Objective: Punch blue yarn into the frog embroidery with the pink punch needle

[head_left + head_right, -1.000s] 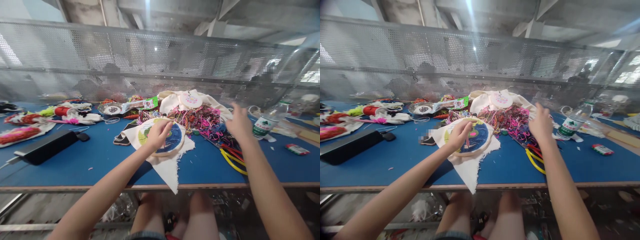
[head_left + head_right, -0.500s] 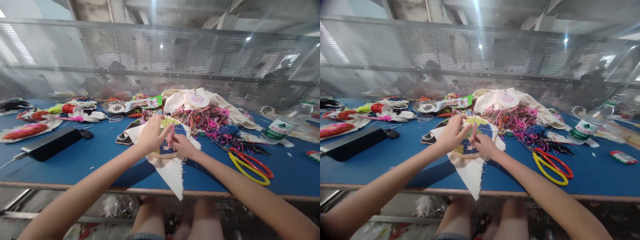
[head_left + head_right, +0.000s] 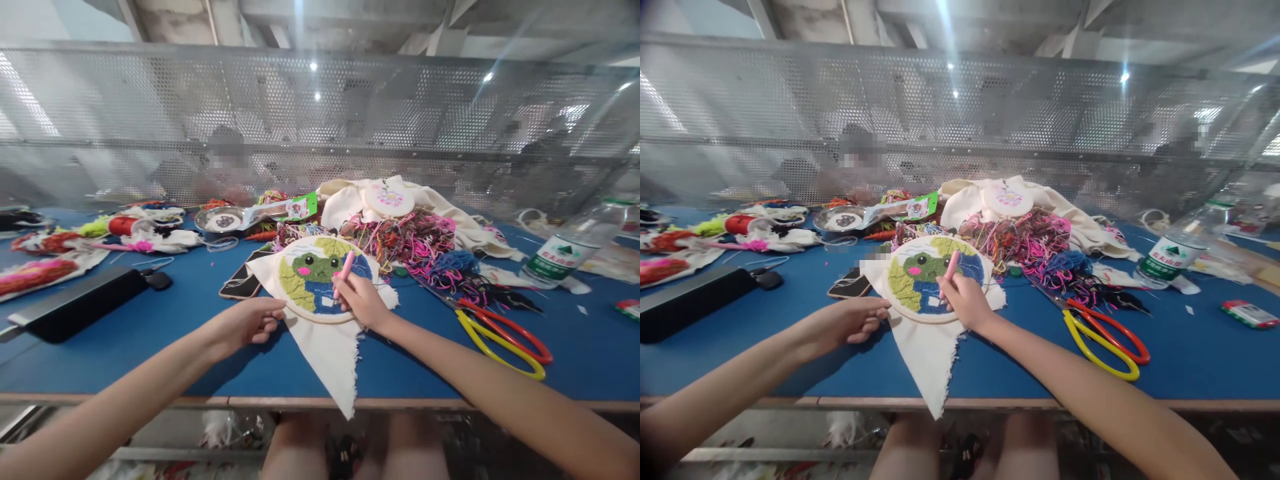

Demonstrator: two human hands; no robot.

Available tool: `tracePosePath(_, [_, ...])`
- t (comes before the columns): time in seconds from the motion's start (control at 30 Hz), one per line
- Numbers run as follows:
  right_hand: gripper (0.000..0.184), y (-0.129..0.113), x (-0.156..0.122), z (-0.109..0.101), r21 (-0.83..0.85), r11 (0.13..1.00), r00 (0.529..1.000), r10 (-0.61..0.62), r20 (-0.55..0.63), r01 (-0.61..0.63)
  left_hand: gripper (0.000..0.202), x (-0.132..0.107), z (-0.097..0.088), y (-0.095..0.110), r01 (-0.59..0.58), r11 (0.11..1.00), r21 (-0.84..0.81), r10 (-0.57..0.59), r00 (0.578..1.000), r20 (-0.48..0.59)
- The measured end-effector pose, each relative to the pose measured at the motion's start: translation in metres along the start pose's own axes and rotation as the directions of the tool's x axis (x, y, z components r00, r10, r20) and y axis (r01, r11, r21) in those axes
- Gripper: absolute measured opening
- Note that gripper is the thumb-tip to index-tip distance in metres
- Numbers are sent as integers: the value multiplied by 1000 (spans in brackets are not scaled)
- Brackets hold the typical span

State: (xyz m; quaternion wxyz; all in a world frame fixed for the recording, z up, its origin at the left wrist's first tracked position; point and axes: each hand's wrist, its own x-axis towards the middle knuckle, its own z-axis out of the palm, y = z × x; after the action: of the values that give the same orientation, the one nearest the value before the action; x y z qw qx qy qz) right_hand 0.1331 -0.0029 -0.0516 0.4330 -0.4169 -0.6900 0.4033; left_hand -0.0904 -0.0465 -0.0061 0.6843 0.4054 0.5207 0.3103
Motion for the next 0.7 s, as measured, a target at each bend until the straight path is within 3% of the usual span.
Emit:
tracePosePath(0.07, [37, 0, 1, -2, 71, 997, 1000, 14, -13, -13, 27, 5, 11, -2, -80, 997, -12, 79, 996, -52])
tracePosePath(0.13, [37, 0, 3, -5, 141, 990, 999, 26, -27, -21, 33, 15, 23, -5, -227, 972, 56, 233, 961, -146])
tracePosePath(0.23, [37, 1, 6, -11, 183, 983, 999, 38, -29, -32, 52, 35, 35, -5, -389, 914, 115, 402, 908, -122])
tracePosePath(0.4, [25, -6, 6, -26, -2, 998, 988, -70, 139, 71, 64, 53, 35, -3, -431, 902, 43, 430, 903, 17])
tracePosePath(0.5, [15, -15, 3, -32, -111, 976, 966, -162, 202, 187, 65, 50, 28, -4, -430, 902, 33, 426, 901, 86])
tracePosePath(0.7, [11, -27, -4, -38, -165, 951, 940, -211, 267, 260, 63, 40, 26, -8, -474, 874, 104, 457, 876, 152])
